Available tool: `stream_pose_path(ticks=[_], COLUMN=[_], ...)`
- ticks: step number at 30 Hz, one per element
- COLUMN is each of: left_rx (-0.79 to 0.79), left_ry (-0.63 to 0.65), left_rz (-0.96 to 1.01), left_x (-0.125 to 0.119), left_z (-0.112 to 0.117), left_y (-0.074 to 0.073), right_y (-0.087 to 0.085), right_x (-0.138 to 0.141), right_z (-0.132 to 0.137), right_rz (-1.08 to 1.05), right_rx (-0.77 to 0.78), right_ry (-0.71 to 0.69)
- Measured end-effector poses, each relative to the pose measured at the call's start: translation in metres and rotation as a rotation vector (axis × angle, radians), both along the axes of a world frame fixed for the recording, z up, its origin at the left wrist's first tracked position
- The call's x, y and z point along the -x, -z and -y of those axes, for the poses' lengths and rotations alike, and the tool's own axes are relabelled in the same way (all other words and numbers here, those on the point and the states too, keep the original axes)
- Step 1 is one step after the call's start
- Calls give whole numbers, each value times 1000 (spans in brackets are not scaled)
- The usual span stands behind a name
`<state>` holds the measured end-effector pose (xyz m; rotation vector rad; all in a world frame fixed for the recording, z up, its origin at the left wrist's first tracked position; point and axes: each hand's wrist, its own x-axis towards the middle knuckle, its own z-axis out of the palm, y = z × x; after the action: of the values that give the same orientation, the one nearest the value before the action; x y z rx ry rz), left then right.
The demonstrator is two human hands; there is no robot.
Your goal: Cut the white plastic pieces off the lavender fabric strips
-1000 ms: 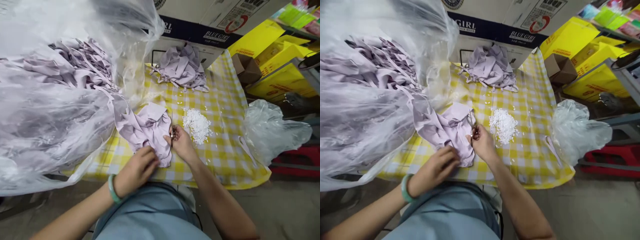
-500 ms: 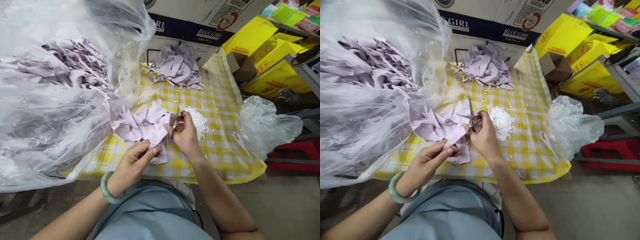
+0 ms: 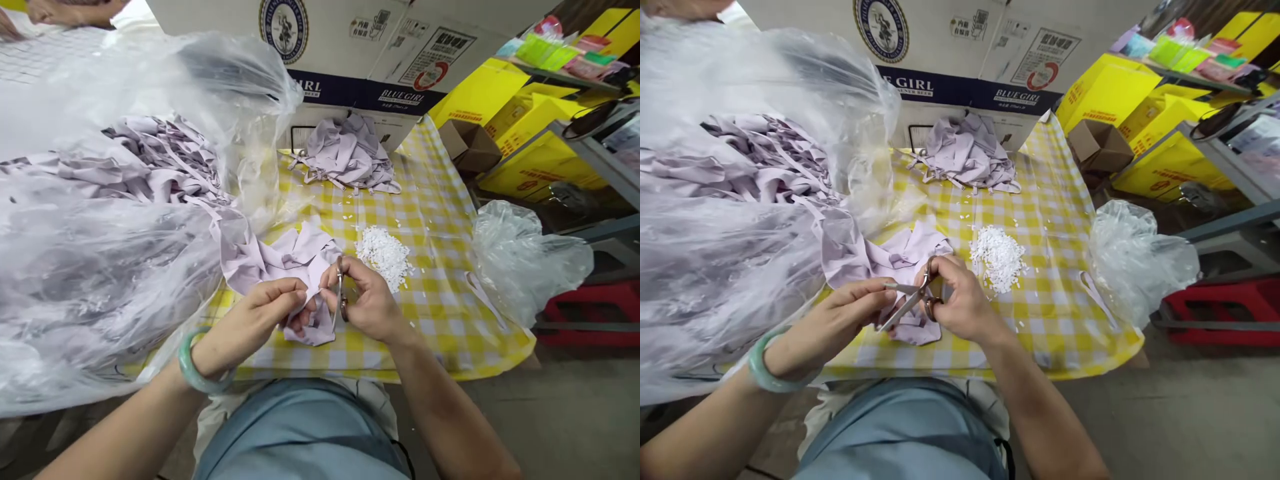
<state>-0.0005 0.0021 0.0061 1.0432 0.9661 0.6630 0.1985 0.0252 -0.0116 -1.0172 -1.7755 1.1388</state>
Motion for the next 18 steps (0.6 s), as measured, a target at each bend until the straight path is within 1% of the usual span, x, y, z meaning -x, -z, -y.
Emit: stream_pose_path(ticks=[2, 3, 4, 6, 8, 11, 13, 15, 16, 17, 18], left_rx=[100, 124, 123, 48, -63, -265, -460, -617, -635, -605, -543], left_ry=[52, 62, 68, 67, 58, 36, -28, -89, -113, -136, -158], left_rz=[92, 122, 134, 110, 37, -106, -200, -236, -211, -159, -94], left_x=[0, 0, -1, -5, -10, -18, -24, -30, -33, -36, -40], left_z=[-3, -4, -4, -3, -4, -7, -10, -12, -13, -13, -14], left_y=[5, 8, 10, 11, 9, 3, 0, 1, 3, 6, 10], right_y=[-3, -3, -2, 6, 17, 33, 39, 42, 42, 42, 41], right_x=[-5, -6, -7, -5, -1, 9, 17, 24, 27, 28, 28], right_z=[-1, -1, -1, -1, 1, 7, 13, 18, 21, 23, 25], right_rz=[52, 66, 70, 36, -70, -252, -333, -402, -434, -453, -456], right_rx=[-83, -109, -119, -95, -18, 138, 244, 341, 382, 415, 434], right_ry=[24, 26, 26, 26, 37, 105, 173, 226, 239, 238, 227])
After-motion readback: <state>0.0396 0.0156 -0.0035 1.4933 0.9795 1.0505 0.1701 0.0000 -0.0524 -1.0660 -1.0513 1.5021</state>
